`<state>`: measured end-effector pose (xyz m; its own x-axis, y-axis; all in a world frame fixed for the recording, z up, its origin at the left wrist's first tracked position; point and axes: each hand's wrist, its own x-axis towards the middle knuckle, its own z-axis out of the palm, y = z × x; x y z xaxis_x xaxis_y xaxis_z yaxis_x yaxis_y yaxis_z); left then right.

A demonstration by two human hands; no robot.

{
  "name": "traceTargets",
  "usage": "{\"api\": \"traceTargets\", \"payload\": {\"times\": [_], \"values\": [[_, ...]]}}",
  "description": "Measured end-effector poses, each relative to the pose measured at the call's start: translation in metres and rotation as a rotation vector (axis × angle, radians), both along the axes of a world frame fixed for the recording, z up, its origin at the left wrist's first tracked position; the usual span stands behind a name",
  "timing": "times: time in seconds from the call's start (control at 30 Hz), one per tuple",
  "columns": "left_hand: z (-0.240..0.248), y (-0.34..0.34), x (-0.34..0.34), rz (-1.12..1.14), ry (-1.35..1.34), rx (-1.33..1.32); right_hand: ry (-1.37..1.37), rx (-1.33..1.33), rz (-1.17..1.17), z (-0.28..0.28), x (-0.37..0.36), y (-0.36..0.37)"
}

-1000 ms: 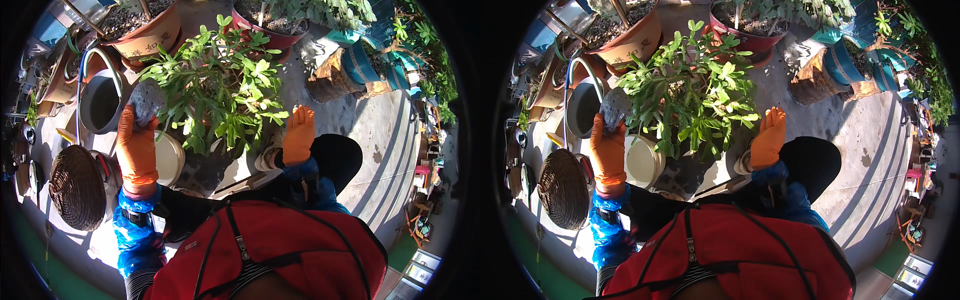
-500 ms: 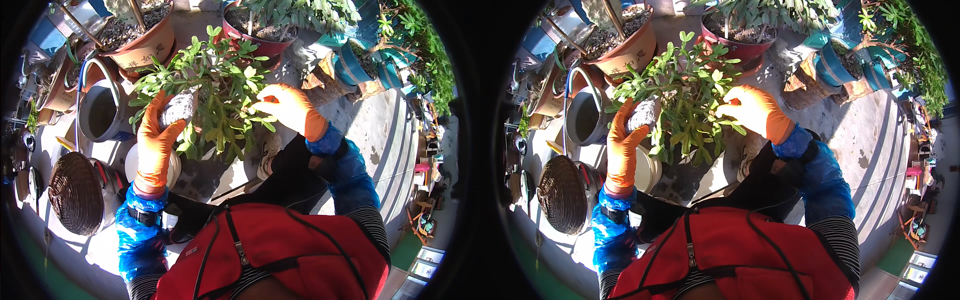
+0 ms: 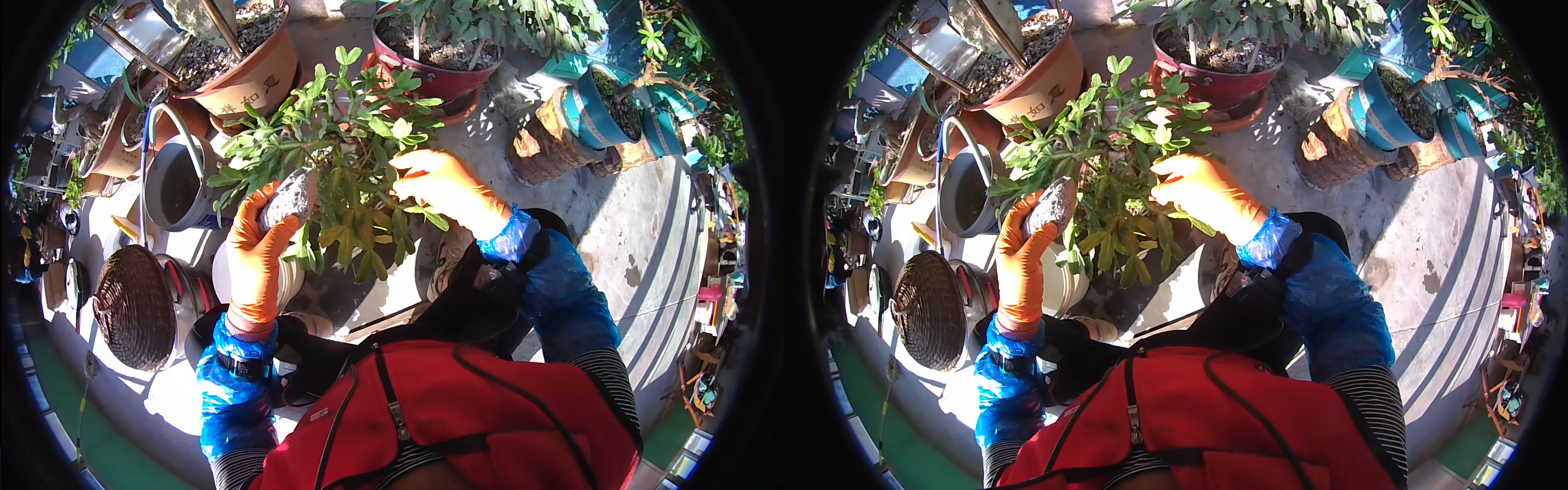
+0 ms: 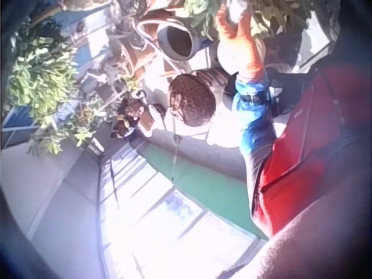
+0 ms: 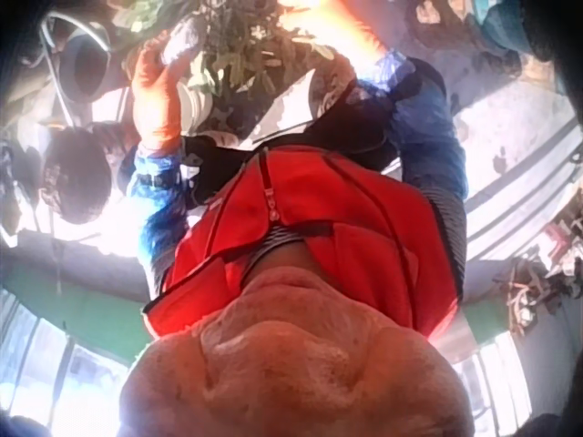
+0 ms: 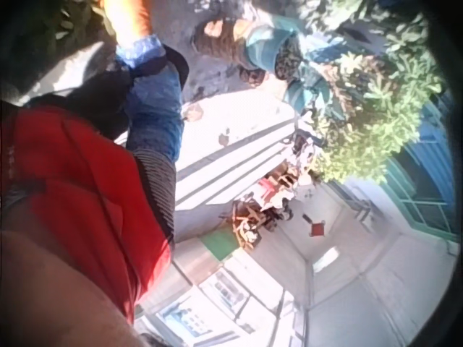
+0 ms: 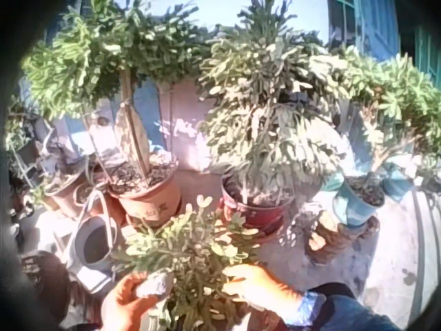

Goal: The person wipes the leaves of a potted plant with a damp cloth. They repeatedly dip the cloth into a bucket of water and continue wiping different leaves on the same plant.

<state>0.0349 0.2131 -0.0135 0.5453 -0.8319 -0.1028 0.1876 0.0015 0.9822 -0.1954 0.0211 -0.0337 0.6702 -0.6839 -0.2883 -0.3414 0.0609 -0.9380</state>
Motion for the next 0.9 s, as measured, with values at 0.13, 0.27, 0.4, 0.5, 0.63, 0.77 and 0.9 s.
{"api": "traceTargets", "payload": {"times": [0.13,0.27,0.4,0.5,0.63,0.77,0.9], "values": [[-0.009,-0.013,-0.007,-0.164,-0.078,-0.1,-0.223,0.233,-0.02,0.004,-0.008,-0.01],[-0.015,-0.035,-0.012,-0.29,-0.738,-0.208,-0.301,0.275,-0.038,0.002,-0.015,-0.014],[-0.012,-0.048,-0.026,-0.391,-0.859,-0.182,-0.293,0.429,-0.063,-0.01,-0.017,-0.016],[-0.007,-0.066,-0.029,-0.421,-0.784,-0.125,-0.351,0.427,-0.062,-0.017,-0.017,-0.016],[-0.003,-0.095,-0.015,-0.462,-0.603,-0.008,-0.321,0.306,-0.058,-0.014,-0.019,-0.016],[-0.009,-0.106,-0.004,-0.453,-0.489,0.06,-0.283,0.374,-0.019,-0.005,-0.015,-0.017],[-0.02,-0.108,0.0,-0.336,-0.593,0.038,-0.246,0.413,0.04,-0.006,-0.011,-0.02]]}}
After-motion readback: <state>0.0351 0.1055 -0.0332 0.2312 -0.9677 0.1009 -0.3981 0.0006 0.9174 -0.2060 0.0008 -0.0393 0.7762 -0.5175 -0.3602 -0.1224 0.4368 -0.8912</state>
